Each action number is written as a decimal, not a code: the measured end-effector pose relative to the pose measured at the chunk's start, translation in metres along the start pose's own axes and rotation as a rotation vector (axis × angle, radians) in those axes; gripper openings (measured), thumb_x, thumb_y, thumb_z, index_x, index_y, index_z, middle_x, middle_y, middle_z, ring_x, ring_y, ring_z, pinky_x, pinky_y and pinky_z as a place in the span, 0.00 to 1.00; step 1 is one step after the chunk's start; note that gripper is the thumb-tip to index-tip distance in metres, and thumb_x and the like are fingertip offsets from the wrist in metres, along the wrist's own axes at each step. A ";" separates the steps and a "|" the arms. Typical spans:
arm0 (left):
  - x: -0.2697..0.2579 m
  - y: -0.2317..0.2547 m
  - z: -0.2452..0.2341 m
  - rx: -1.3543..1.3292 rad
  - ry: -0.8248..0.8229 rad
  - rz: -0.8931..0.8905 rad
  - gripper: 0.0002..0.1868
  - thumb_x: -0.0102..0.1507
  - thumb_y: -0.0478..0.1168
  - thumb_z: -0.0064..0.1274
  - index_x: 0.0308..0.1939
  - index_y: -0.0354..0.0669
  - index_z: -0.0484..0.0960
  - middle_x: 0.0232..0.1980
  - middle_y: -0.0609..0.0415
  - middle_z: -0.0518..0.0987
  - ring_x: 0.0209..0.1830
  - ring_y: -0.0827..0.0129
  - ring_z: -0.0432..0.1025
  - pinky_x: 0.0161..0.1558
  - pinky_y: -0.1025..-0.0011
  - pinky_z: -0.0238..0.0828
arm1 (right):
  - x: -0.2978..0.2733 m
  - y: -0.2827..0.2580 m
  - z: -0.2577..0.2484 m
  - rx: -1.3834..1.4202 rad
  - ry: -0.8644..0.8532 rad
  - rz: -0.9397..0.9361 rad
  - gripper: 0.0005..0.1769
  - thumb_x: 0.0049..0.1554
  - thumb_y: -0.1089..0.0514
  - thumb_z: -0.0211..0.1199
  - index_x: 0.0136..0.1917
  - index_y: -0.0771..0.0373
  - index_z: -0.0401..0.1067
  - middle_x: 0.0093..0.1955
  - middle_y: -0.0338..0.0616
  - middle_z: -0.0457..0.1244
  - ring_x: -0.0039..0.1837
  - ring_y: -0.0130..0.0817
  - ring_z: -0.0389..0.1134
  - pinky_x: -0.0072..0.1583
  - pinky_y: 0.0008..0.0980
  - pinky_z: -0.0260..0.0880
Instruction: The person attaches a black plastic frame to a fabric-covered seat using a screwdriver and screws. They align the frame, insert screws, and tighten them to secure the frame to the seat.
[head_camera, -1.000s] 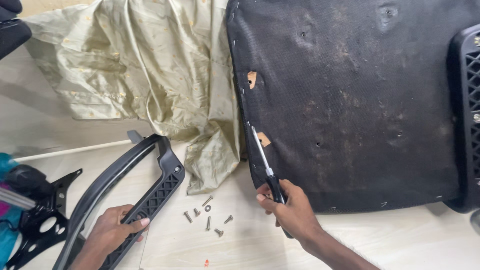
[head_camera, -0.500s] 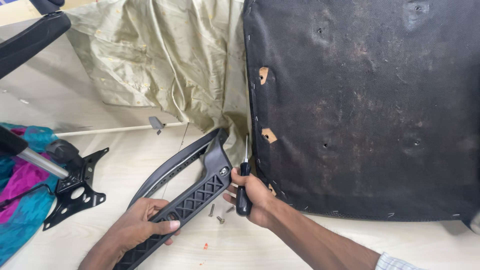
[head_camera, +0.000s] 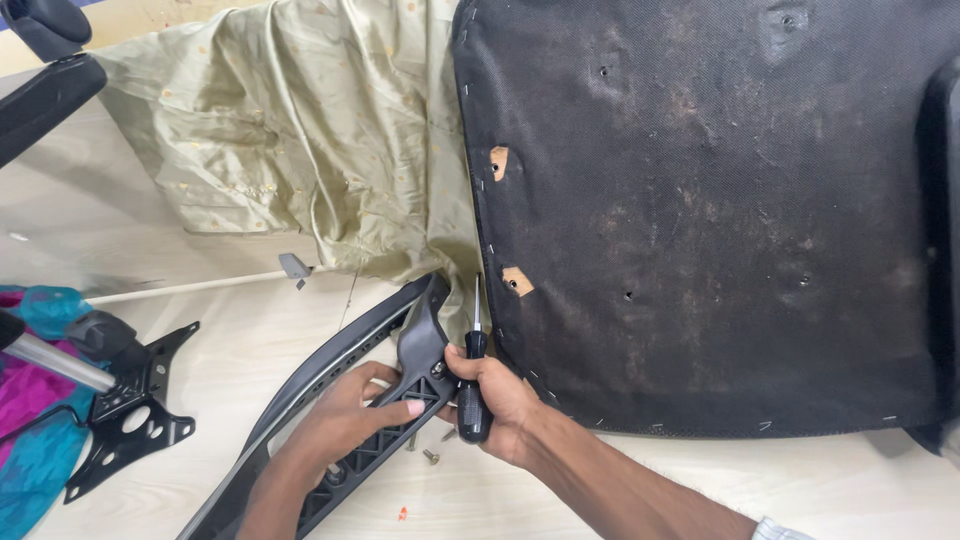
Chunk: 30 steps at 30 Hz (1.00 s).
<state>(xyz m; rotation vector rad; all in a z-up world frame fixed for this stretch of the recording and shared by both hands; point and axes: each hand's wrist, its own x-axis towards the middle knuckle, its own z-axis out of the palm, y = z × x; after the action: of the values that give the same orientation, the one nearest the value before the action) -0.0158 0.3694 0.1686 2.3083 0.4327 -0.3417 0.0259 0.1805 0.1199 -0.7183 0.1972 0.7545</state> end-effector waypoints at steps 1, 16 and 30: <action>0.005 0.005 0.001 -0.040 -0.024 -0.011 0.40 0.49 0.55 0.70 0.62 0.45 0.77 0.61 0.42 0.81 0.58 0.65 0.73 0.62 0.59 0.65 | -0.002 0.000 0.001 -0.037 0.004 0.002 0.08 0.62 0.49 0.58 0.48 0.54 0.70 0.48 0.35 0.66 0.50 0.26 0.70 0.61 0.34 0.76; 0.035 0.023 0.013 -0.273 -0.212 -0.053 0.30 0.48 0.44 0.67 0.54 0.39 0.82 0.48 0.47 0.86 0.53 0.63 0.78 0.64 0.65 0.65 | -0.012 -0.017 0.015 -0.283 0.120 -0.040 0.18 0.62 0.44 0.52 0.60 0.55 0.67 0.51 0.34 0.63 0.54 0.21 0.67 0.65 0.33 0.71; 0.049 0.019 0.017 -0.356 -0.184 -0.004 0.23 0.49 0.40 0.66 0.47 0.37 0.86 0.44 0.46 0.86 0.48 0.63 0.79 0.57 0.66 0.70 | -0.011 -0.009 0.014 -0.739 0.476 -0.191 0.21 0.56 0.44 0.67 0.52 0.63 0.74 0.36 0.42 0.65 0.37 0.31 0.69 0.35 0.29 0.70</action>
<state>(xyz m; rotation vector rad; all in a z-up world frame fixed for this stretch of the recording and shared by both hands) 0.0343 0.3550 0.1510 1.9122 0.3722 -0.4369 0.0230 0.1785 0.1396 -1.5984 0.2779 0.4497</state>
